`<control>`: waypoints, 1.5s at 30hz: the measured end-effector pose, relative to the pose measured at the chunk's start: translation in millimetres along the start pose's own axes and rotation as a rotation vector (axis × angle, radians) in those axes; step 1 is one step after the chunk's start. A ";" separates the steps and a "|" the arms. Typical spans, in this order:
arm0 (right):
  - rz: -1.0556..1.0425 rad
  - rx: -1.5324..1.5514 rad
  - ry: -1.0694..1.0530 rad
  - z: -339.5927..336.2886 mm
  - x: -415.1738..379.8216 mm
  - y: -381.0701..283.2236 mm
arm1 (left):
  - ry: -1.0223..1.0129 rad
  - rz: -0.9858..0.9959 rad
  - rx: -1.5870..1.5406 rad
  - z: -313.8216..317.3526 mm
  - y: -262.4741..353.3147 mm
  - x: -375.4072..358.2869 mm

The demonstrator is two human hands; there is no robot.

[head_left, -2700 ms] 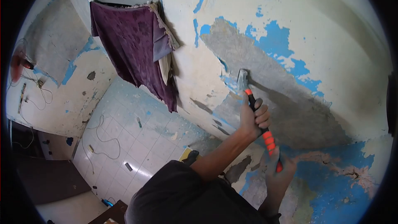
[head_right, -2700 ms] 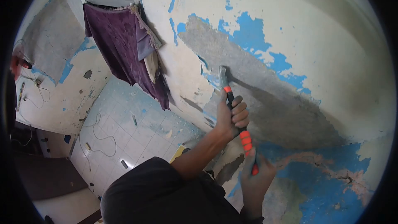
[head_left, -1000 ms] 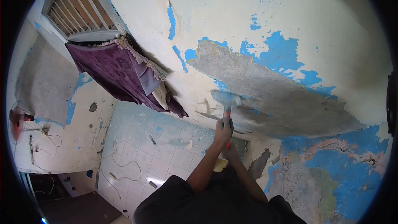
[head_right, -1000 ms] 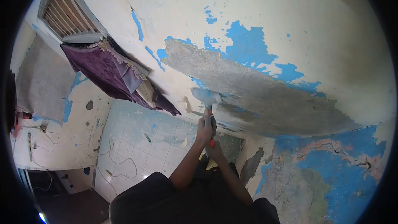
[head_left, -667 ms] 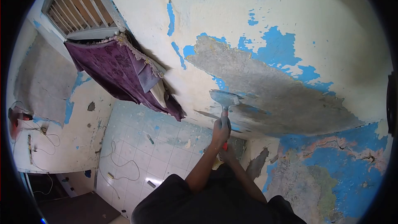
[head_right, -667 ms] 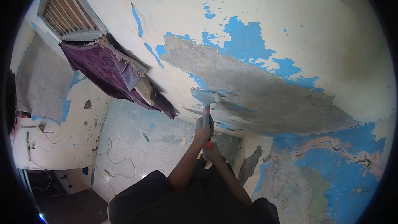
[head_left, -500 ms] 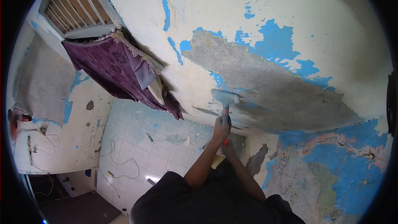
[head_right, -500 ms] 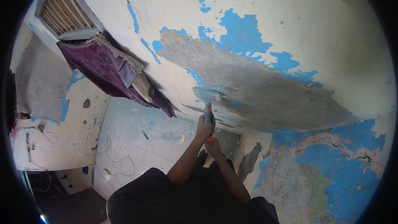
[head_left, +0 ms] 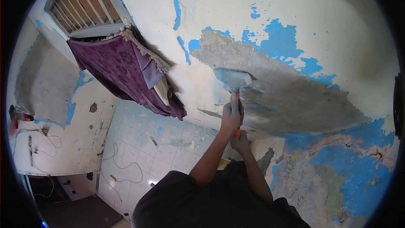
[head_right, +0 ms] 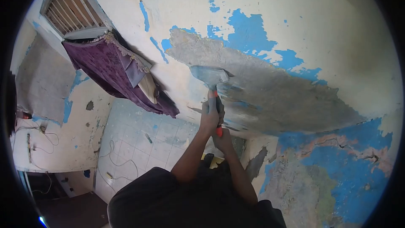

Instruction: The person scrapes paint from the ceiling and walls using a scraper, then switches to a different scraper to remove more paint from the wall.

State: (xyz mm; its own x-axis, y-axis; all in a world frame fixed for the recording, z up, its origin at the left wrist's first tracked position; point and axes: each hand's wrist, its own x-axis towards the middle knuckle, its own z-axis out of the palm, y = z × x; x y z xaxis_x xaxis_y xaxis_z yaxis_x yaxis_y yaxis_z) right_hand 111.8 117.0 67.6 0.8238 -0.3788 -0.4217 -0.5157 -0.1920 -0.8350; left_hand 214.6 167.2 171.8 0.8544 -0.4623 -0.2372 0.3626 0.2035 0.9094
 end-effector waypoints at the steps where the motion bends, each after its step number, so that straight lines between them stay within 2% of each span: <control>1: 0.047 -0.043 -0.010 -0.9 -11.5 -14.6 | -0.016 -0.007 0.008 -3.2 -5.8 -0.4; 3: -0.081 -0.086 0.104 24.7 -6.0 27.1 | -0.013 -0.033 0.079 -13.1 -35.4 -1.7; 5: -0.231 -0.058 0.220 37.0 -5.1 42.4 | -0.017 -0.090 0.028 -18.2 -32.9 -5.6; 7: -0.218 -0.039 0.200 26.2 -3.8 30.7 | -0.019 -0.103 -0.056 -13.7 -18.2 -5.5; 9: -0.048 -0.032 0.038 -12.7 -3.6 -16.4 | -0.007 -0.065 -0.176 3.5 14.0 0.3; 11: 0.055 -0.068 0.078 0.6 -12.3 -8.1 | 0.001 -0.027 -0.040 -1.2 -10.3 -1.6; 12: 0.059 -0.108 0.120 8.9 -17.5 1.3 | 0.002 -0.007 0.023 -4.5 -27.6 -2.6; 14: 0.066 -0.112 0.145 12.6 -20.5 9.4 | 0.022 -0.108 -0.026 -7.1 -35.2 -4.3; 17: -0.054 -0.026 0.103 -3.6 -2.4 26.9 | 0.016 -0.148 -0.155 -1.7 -7.6 -9.1; 19: -0.002 -0.005 0.071 -10.9 -13.1 8.1 | 0.016 -0.141 -0.244 5.1 6.0 -4.4; 21: -0.012 -0.049 0.085 -6.9 -21.2 4.7 | 0.023 -0.124 -0.093 -1.3 -30.0 -6.7; 23: -0.086 -0.162 0.141 7.7 -27.1 18.4 | 0.029 -0.070 -0.034 0.6 -36.8 -3.1; 26: -0.080 -0.086 0.133 -11.2 1.3 4.1 | 0.005 0.000 -0.078 8.1 1.1 -6.6; 27: -0.195 -0.002 0.125 -21.3 5.9 -18.2 | -0.028 0.016 -0.110 15.1 29.1 -2.6; 29: -0.160 0.040 0.070 -22.4 6.7 -21.8 | -0.072 0.037 -0.131 20.4 51.1 -1.8; 30: -0.145 0.060 0.046 -23.3 8.1 -25.3 | -0.024 0.032 -0.076 18.8 40.5 -2.6; 31: -0.240 0.161 0.073 -13.3 1.0 -16.6 | 0.021 0.025 -0.023 15.0 13.7 -3.9; 33: -0.136 0.115 0.054 -0.2 -9.9 29.4 | 0.060 -0.033 -0.013 10.2 -27.7 -5.7; 35: -0.077 0.113 0.016 -0.2 -4.7 41.2 | 0.067 -0.134 -0.086 3.1 -49.0 -6.3; 40: 0.000 0.066 -0.023 -7.9 -20.4 34.5 | 0.057 -0.180 -0.171 7.3 -33.7 -11.6; 43: 0.008 0.248 -0.057 -3.7 -21.9 48.2 | 0.030 -0.215 -0.184 4.5 -50.6 -16.4; 45: -0.054 0.078 0.008 -15.3 -26.4 29.4 | 0.028 -0.144 -0.179 10.5 -43.4 -9.1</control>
State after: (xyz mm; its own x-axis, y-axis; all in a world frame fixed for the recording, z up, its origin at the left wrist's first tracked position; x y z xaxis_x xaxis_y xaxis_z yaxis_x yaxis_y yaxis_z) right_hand 71.3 107.5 59.6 0.8477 -0.3771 -0.3731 -0.4507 -0.1410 -0.8815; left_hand 187.1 153.6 138.1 0.7979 -0.4743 -0.3720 0.5400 0.2880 0.7909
